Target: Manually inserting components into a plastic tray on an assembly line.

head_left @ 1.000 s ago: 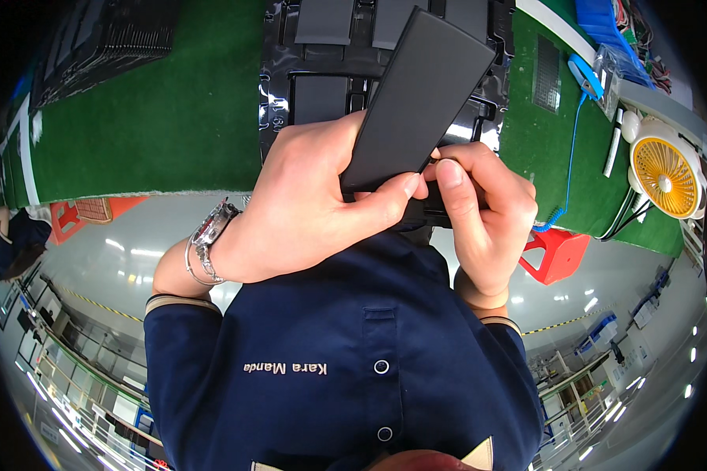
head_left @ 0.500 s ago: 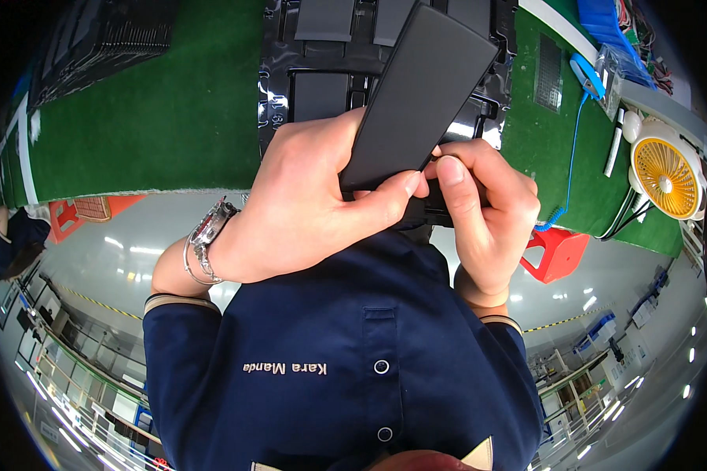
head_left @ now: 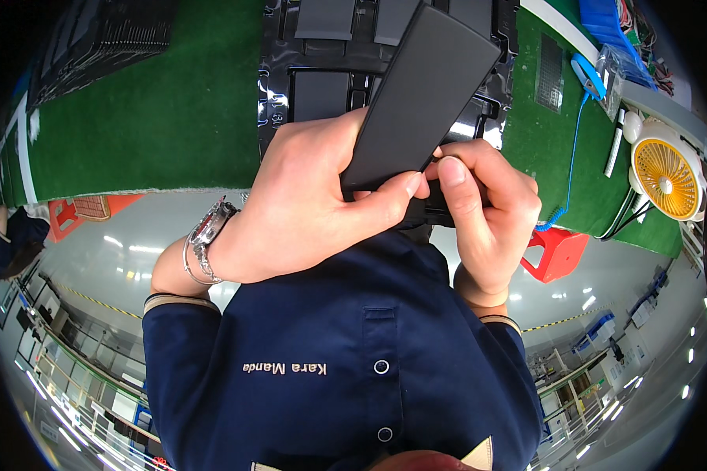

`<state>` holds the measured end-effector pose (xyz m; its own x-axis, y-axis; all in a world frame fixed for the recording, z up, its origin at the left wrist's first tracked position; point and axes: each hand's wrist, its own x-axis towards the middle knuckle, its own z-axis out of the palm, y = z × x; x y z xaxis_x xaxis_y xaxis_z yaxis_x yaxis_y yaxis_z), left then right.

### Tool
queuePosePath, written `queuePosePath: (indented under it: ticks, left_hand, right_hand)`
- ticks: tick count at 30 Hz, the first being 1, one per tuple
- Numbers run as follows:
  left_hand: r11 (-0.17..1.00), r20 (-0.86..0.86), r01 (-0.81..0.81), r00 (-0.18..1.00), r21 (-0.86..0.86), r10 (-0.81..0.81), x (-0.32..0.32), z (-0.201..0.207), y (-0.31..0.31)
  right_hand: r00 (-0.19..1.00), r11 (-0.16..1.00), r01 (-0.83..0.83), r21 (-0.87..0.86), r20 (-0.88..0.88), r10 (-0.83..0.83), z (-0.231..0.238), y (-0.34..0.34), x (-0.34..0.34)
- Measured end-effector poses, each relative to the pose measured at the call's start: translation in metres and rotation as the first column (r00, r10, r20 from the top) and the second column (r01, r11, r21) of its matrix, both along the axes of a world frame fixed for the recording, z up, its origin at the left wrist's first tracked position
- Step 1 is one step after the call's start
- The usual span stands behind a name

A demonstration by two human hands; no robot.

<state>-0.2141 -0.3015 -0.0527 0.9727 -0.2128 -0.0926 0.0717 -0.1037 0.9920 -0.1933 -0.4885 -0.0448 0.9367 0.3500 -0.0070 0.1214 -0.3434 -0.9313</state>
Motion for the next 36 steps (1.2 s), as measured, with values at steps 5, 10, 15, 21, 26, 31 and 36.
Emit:
queuePosePath:
  ticks: [5,10,15,21,26,31,36]
  left_hand:
    - [1.0,-0.015,-0.001,1.0,0.005,0.001,0.0,0.001,0.0]
    - [1.0,-0.01,-0.003,1.0,0.002,0.003,0.0,0.0,0.0]
    - [1.0,-0.002,-0.012,1.0,-0.003,0.012,0.0,-0.001,0.0]
    - [1.0,-0.001,-0.016,1.0,-0.01,0.016,-0.001,-0.002,0.0]
    - [1.0,-0.048,-0.007,0.999,-0.004,0.007,-0.001,0.0,0.0]
    - [1.0,0.037,-0.015,0.999,0.02,0.014,-0.001,-0.003,0.0]
    - [0.998,0.014,-0.024,1.0,0.064,0.023,-0.001,-0.003,0.0]
  right_hand:
    - [1.0,1.0,-0.006,-0.007,-0.004,0.006,0.001,-0.001,0.001]
    - [1.0,1.0,0.001,0.0,0.006,-0.001,0.002,0.001,0.001]
    - [1.0,1.0,0.0,-0.001,-0.004,0.0,0.001,0.001,0.001]
    - [1.0,1.0,0.005,0.002,0.004,-0.005,-0.001,0.001,0.0]
    - [1.0,1.0,0.012,0.007,0.011,-0.012,-0.002,0.001,0.0]
    - [1.0,0.999,0.024,-0.031,0.009,-0.024,0.002,0.002,-0.001]
    - [0.974,0.987,0.062,-0.145,0.225,-0.028,-0.002,0.005,-0.002]
